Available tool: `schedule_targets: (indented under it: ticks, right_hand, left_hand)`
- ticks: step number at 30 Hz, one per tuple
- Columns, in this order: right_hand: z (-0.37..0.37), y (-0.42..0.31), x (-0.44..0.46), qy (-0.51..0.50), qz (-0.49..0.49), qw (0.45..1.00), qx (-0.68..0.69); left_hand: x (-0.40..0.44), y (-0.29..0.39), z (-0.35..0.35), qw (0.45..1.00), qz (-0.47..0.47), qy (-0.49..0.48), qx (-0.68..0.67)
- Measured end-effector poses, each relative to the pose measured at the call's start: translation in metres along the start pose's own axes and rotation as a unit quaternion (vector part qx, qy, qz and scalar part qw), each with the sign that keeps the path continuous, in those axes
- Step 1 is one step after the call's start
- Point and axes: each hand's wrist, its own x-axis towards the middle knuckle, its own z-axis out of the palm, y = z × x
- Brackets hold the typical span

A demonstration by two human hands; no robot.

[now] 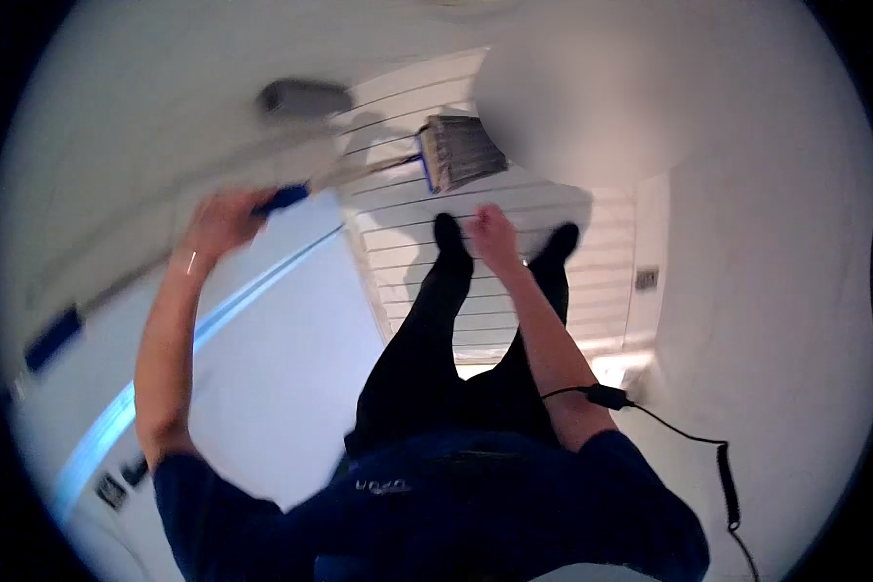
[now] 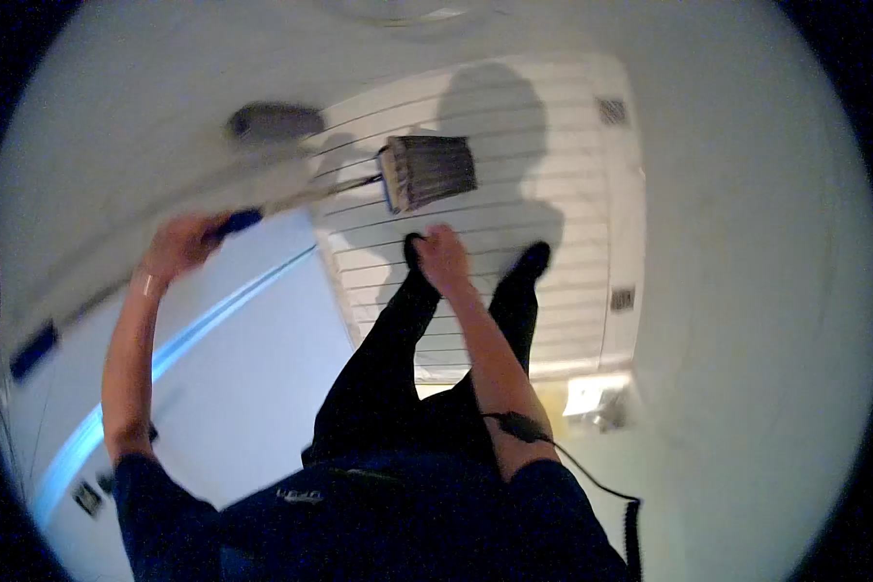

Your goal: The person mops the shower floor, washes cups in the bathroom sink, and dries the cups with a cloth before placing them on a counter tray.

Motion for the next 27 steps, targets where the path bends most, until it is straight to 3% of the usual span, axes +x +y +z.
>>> schedule_targets:
  ticks: [2,3,4,5,6,8,9,10,11,12,14,15,17,18,19,20,21,22,24,25,26,27]
  right_hand:
    - [-0.003,0.024,-0.037,-0.037,0.012,0.997,-0.065]
    - [-0.013,0.013,-0.057,-0.063,0.037,0.988,-0.135]
    - [-0.014,0.023,-0.083,-0.053,0.041,0.990,-0.123]
    - [-0.064,0.032,-0.097,-0.054,0.067,0.983,-0.161]
    - [-0.084,0.034,-0.109,-0.045,0.038,0.985,-0.165]
    - [-0.116,0.059,-0.116,-0.081,0.085,0.951,-0.286]
    - [-0.131,0.072,-0.114,-0.088,0.097,0.956,-0.263]
    - [-0.145,0.041,-0.119,-0.099,0.125,0.945,-0.286]
    - [-0.148,0.064,-0.119,-0.058,0.100,0.953,-0.280]
    - [-0.162,0.048,-0.104,-0.097,0.131,0.947,-0.275]
    - [-0.160,0.041,-0.084,-0.161,0.151,0.942,-0.251]
    - [-0.159,0.030,-0.072,-0.179,0.134,0.938,-0.265]
    - [-0.147,0.002,-0.058,-0.125,0.262,0.947,-0.134]
    - [-0.149,-0.014,-0.051,-0.148,0.266,0.947,-0.105]
    - [-0.167,-0.035,-0.020,-0.163,0.263,0.944,-0.114]
    - [-0.158,-0.050,-0.013,-0.152,0.259,0.947,-0.112]
    - [-0.160,-0.056,-0.002,-0.146,0.252,0.951,-0.107]
    - [-0.161,-0.055,0.018,-0.217,0.236,0.937,-0.136]
    - [-0.158,-0.076,0.049,-0.261,0.210,0.928,-0.163]
    - [-0.160,-0.088,0.059,-0.286,0.204,0.921,-0.169]
    - [-0.157,-0.099,0.071,-0.303,0.193,0.917,-0.170]
    - [-0.152,-0.105,0.082,-0.314,0.152,0.919,-0.186]
  left_hand:
    - [0.009,-0.046,0.006,0.996,0.001,0.078,-0.034]
    - [0.017,-0.082,0.022,0.996,-0.007,0.086,-0.019]
    - [0.012,-0.100,0.022,0.997,-0.032,0.068,-0.004]
    - [0.016,-0.079,0.011,0.994,-0.039,0.092,0.036]
    - [0.022,-0.096,0.016,0.991,-0.039,0.107,0.069]
    - [0.023,-0.102,-0.001,0.981,-0.081,0.151,0.095]
    - [0.023,-0.098,-0.009,0.975,-0.101,0.174,0.091]
    - [0.003,-0.100,-0.015,0.961,-0.074,0.250,0.090]
    - [-0.007,-0.090,-0.011,0.950,-0.057,0.301,0.068]
    - [-0.012,-0.075,-0.005,0.936,-0.044,0.346,0.045]
    - [-0.052,-0.053,0.045,0.854,0.069,0.480,-0.188]
    - [-0.089,-0.035,0.062,0.828,0.044,0.451,-0.330]
    - [-0.155,-0.013,0.118,0.778,-0.111,0.331,-0.523]
    - [-0.193,0.006,0.149,0.684,-0.193,0.291,-0.640]
    - [-0.201,0.012,0.150,0.709,-0.283,0.172,-0.623]
    - [-0.239,0.010,0.203,0.745,-0.288,0.067,-0.598]
    - [-0.282,0.037,0.248,0.734,-0.326,0.164,-0.572]
    - [-0.320,0.034,0.234,0.772,-0.410,0.044,-0.485]
    - [-0.375,0.030,0.191,0.726,-0.552,0.128,-0.388]
    - [-0.387,0.034,0.174,0.630,-0.603,0.334,-0.357]
    - [-0.394,0.029,0.141,0.591,-0.550,0.482,-0.339]
    - [-0.395,0.030,0.105,0.517,-0.488,0.582,-0.394]
